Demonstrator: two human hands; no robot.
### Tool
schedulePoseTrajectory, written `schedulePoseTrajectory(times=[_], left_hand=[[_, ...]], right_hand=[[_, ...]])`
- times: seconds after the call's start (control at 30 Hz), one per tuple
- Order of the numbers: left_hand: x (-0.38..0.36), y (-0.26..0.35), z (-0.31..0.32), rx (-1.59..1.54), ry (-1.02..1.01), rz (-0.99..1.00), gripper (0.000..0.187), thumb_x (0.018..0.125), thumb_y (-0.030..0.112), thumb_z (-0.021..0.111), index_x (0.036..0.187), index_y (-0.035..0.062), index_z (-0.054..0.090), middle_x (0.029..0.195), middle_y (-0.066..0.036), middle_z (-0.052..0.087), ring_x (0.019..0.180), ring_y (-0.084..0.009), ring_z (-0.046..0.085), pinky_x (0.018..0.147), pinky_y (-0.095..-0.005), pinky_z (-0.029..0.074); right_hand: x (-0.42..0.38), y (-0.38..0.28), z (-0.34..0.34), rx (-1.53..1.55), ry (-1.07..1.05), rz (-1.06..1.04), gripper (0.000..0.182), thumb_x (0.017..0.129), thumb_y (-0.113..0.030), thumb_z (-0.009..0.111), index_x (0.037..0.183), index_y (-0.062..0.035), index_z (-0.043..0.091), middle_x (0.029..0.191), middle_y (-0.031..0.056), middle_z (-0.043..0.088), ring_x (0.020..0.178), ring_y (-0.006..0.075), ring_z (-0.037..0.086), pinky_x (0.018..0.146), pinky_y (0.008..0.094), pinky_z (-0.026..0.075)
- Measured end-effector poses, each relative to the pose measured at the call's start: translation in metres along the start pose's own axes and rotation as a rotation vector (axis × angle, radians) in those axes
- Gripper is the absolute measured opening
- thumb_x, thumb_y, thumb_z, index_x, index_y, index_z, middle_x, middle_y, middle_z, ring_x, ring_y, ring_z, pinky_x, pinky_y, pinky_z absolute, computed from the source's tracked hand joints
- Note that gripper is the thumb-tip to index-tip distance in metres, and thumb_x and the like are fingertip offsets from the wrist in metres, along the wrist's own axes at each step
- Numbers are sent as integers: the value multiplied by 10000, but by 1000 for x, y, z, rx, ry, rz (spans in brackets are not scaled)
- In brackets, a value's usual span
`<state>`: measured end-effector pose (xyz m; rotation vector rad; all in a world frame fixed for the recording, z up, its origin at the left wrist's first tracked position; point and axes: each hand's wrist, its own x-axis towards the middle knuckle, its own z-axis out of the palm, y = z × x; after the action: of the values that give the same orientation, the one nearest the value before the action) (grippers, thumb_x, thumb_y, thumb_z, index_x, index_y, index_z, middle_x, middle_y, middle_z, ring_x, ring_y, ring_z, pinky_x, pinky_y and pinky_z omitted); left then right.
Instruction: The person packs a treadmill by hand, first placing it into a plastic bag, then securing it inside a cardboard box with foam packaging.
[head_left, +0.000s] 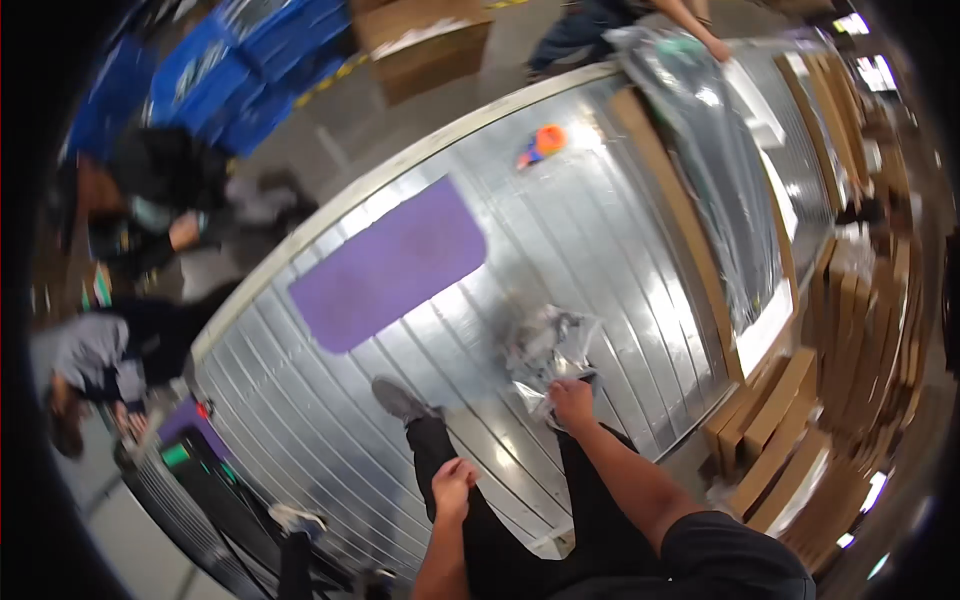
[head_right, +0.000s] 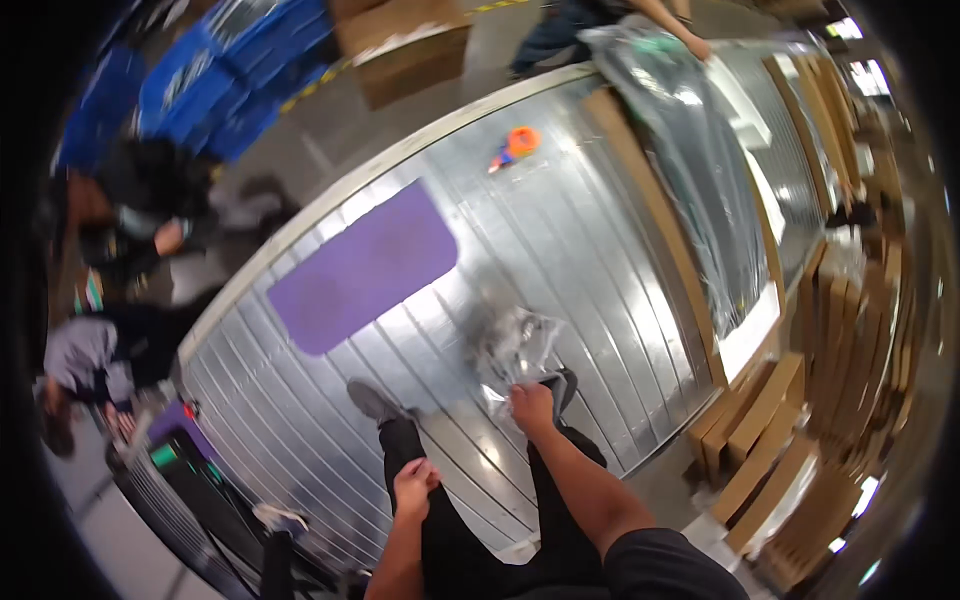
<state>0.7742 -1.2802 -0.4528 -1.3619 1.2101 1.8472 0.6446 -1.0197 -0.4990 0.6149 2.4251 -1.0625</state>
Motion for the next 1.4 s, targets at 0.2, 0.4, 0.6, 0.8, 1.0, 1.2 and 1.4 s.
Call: schedulePoseTrajectory(times=[0.2, 0.4, 0.6, 0.8, 1.0, 1.2, 1.4], left_hand=[[-95, -3, 101, 344, 237, 115, 148, 823, 126, 624, 875, -12, 620, 711, -70, 624, 579, -142, 592, 517, -252, 465], [-102, -6, 261, 533, 171, 13, 186, 777, 101, 633, 850, -70, 626, 685, -78, 612, 544, -137, 567, 496, -254, 461], [-48, 7, 437, 736, -53, -50, 219, 785, 114, 616, 892, -76, 634, 678, -68, 609, 558, -130, 575, 494, -245, 455], [-48, 45, 637, 875, -166, 85, 197, 821, 138, 594, 905, -39, 620, 745, -86, 631, 604, -143, 594, 537, -251, 455], [-66, -2, 748, 1004, -168, 136, 200, 818, 132, 599, 933, -32, 603, 752, -83, 635, 615, -144, 599, 561, -247, 459], [-67, -126, 831, 1028, -58, 306, 170, 798, 87, 628, 895, -51, 608, 715, -69, 620, 619, -126, 588, 565, -238, 461], [-16, -267, 995, 982, -174, 224, 198, 797, 116, 641, 918, -39, 617, 755, -55, 599, 712, -130, 580, 638, -240, 467]], right_hand=[[12, 74, -237, 414, 299, 402, 186, 802, -102, 558, 686, 21, 635, 611, 112, 611, 558, 178, 576, 534, 334, 433], [111, 136, -423, 611, 468, 365, 152, 741, -60, 560, 615, 19, 587, 604, 126, 584, 551, 205, 584, 488, 347, 421], [232, 165, -587, 390, 409, 155, 130, 738, -62, 574, 777, 40, 645, 672, 127, 624, 631, 188, 610, 567, 326, 452], [282, 198, -669, 940, 444, 130, 192, 817, -74, 564, 950, 41, 640, 818, 98, 668, 687, 148, 610, 633, 271, 462], [268, 323, -688, 1156, 695, 382, 227, 803, -44, 558, 1001, 48, 621, 822, 95, 668, 752, 124, 608, 639, 251, 458], [180, 529, -676, 1177, 462, 698, 234, 787, -25, 553, 991, 72, 610, 784, 129, 658, 669, 152, 618, 596, 253, 477], [136, 744, -670, 1026, 656, 791, 181, 740, -32, 590, 882, 70, 639, 698, 109, 641, 628, 155, 611, 591, 274, 489]])
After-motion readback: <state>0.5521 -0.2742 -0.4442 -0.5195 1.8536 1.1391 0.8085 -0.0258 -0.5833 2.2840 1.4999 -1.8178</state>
